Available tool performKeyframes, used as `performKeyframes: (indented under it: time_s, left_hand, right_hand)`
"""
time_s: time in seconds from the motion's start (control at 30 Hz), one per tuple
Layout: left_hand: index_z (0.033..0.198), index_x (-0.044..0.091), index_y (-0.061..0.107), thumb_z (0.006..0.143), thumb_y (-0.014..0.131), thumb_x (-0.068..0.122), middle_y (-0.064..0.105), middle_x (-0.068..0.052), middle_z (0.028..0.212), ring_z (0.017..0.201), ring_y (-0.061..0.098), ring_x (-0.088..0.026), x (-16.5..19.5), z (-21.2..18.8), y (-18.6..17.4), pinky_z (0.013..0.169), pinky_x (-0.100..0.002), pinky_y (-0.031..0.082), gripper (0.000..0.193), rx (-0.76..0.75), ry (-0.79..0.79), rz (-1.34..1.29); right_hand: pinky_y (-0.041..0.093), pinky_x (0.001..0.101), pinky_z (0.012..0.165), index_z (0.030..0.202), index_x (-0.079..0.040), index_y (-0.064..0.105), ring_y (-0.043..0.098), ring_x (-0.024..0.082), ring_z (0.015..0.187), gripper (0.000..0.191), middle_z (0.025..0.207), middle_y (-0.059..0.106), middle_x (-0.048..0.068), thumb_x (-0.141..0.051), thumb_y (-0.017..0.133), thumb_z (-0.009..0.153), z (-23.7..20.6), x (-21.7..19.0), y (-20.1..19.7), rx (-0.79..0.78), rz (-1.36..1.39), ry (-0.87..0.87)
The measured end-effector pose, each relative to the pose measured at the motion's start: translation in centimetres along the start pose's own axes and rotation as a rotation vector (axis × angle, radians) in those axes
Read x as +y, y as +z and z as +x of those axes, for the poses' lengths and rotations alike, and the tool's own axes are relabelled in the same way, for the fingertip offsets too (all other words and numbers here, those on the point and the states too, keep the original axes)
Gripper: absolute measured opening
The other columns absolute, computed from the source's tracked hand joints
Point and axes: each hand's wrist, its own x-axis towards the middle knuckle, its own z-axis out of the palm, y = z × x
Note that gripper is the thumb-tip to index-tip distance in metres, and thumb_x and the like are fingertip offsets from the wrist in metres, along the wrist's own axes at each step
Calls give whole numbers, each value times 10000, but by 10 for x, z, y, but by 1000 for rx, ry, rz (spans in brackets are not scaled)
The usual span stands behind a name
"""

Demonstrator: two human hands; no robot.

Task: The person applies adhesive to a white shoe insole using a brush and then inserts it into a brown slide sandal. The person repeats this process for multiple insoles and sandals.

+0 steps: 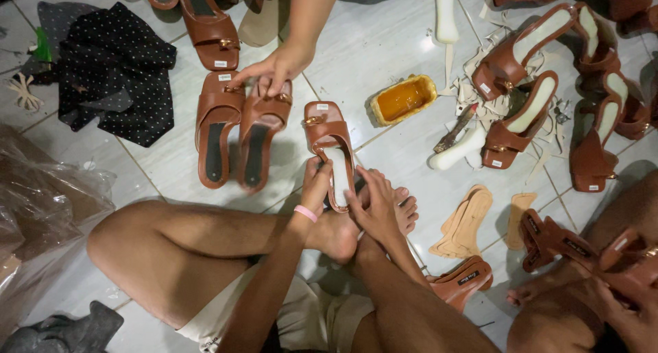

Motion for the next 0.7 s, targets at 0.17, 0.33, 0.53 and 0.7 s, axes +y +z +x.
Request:
performKeyframes:
  time_s: [0.17,0.33,0.53,0.7]
  left_hand:
    - [1217,35,578,982,614,214,663,-73,1046,919,622,-142,0,-1,-2,771,-298,520,298,13,9,41]
    - [1197,26,595,989,623,198,669,-70,1072,967,623,-143,-2,0,-6,842,-286,522,272,-51,48,-61]
    - [1187,68,612,991,593,290,669,-61,1073,948,636,-130,-1,-1,-7,811,-283,522,296,-11,-62,-77]
    - [1218,62,595,1011,597,381,642,-81,1066,940,617,-154,-1,-4,-10,780,-313,511,380,-30,-122,-98]
  right_hand:
    - [327,522,1153,1433,-44,540,491,408,1318,591,1374,580,192,-253,751,921,0,-1,0,-5,-13,-29]
    - [361,494,1135,1426,-57,567,504,390,1293,536,1327,583,172,-235,726,945,-2,-1,-2,-44,23,15]
    - [349,502,1142,1407,-60,585,484,402,1320,509,1333,585,170,-212,724,941,-5,1,2,0,38,2]
    - [347,496,1149,1407,-58,572,493,402,1317,506,1349,583,178,-201,714,942,-9,10,6,9,59,-3]
